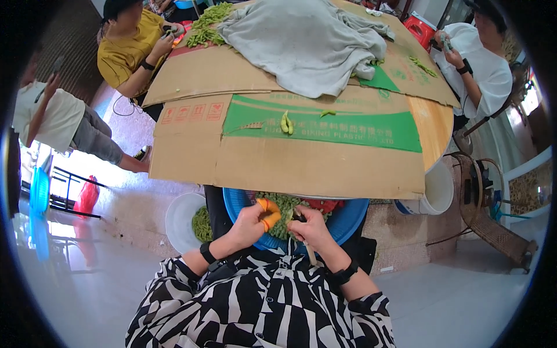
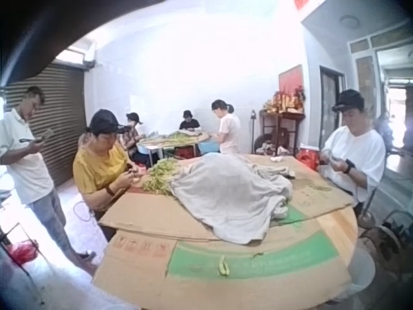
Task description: Picking edamame pods from stalks and sorting them into a basin.
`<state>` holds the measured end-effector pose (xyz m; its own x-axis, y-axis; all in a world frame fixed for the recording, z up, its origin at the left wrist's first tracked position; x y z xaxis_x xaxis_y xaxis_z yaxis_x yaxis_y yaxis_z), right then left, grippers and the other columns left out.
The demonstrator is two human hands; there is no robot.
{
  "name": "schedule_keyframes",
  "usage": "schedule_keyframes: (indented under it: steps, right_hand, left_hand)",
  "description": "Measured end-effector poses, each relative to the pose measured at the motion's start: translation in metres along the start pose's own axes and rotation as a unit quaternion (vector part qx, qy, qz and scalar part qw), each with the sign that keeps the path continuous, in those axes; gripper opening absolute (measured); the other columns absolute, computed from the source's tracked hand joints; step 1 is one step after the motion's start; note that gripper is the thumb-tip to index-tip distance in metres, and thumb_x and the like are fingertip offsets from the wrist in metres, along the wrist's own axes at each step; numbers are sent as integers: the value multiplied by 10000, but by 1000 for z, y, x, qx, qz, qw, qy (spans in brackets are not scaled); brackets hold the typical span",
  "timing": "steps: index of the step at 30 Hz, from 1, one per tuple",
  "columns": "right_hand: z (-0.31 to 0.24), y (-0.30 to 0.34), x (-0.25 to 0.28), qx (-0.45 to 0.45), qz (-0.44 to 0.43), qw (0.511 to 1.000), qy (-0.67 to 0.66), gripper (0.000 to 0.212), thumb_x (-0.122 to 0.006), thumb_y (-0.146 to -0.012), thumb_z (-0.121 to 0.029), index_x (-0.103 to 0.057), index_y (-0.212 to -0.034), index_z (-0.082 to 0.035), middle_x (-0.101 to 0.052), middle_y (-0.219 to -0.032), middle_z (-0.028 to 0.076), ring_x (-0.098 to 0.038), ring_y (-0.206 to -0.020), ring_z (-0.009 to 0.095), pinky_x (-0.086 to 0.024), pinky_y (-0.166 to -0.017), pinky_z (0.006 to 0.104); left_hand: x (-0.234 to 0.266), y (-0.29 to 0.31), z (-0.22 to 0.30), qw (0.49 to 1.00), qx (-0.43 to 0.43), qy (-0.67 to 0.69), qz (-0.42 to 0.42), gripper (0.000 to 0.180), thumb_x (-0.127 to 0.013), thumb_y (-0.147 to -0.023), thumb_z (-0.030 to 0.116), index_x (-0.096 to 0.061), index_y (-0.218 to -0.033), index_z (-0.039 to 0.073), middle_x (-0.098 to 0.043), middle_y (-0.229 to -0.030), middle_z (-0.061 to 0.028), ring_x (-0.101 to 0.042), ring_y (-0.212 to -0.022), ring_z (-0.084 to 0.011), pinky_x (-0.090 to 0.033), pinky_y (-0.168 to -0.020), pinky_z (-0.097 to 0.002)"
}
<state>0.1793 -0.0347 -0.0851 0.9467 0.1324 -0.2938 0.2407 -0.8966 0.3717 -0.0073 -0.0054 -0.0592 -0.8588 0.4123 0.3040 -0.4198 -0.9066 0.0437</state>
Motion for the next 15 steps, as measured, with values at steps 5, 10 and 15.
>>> schedule_keyframes:
  steps: [5, 10, 15]
  right_hand:
    - [-15, 4, -4, -14, 17, 996, -83, 185, -621, -754, -60, -584, -922, 7, -544, -652, 25, -446, -454, 79, -349, -425, 225]
    - [-13, 3, -1, 2, 22, 999, -26, 202, -619, -733, -58, -585, -925, -3, -541, -665, 23, -454, -461, 82, -344, -427, 225]
    - [-8, 0, 0, 23, 10, 1000, -13, 210, -608, -713, -57, -593, -916, -3, -528, -668, 8, -461, -482, 80, -345, -436, 231]
  left_hand:
    - [-23, 4, -11, 964, 59, 251, -60, 130, -659, -883, 31, -610, -1001, 7, -637, -874, -28, -584, -740, -95, -486, -656, -240]
    - [-31, 3, -13, 981, 59, 187, -15, 115, -629, -871, -33, -608, -979, -2, -630, -846, -19, -586, -756, -69, -487, -649, -235]
    - [-28, 2, -6, 997, -47, 55, 42, 137, -649, -809, -54, -622, -932, -1, -633, -795, -88, -614, -683, -128, -497, -605, -273]
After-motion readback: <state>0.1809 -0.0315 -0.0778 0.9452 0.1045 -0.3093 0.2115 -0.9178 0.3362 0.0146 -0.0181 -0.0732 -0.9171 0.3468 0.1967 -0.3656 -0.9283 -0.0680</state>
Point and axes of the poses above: each hand's wrist, its own y-axis away from the middle knuckle, its own x-axis out of the back of the hand, z = x × y, the point moved 2 cm from there along -y, towards the middle knuckle
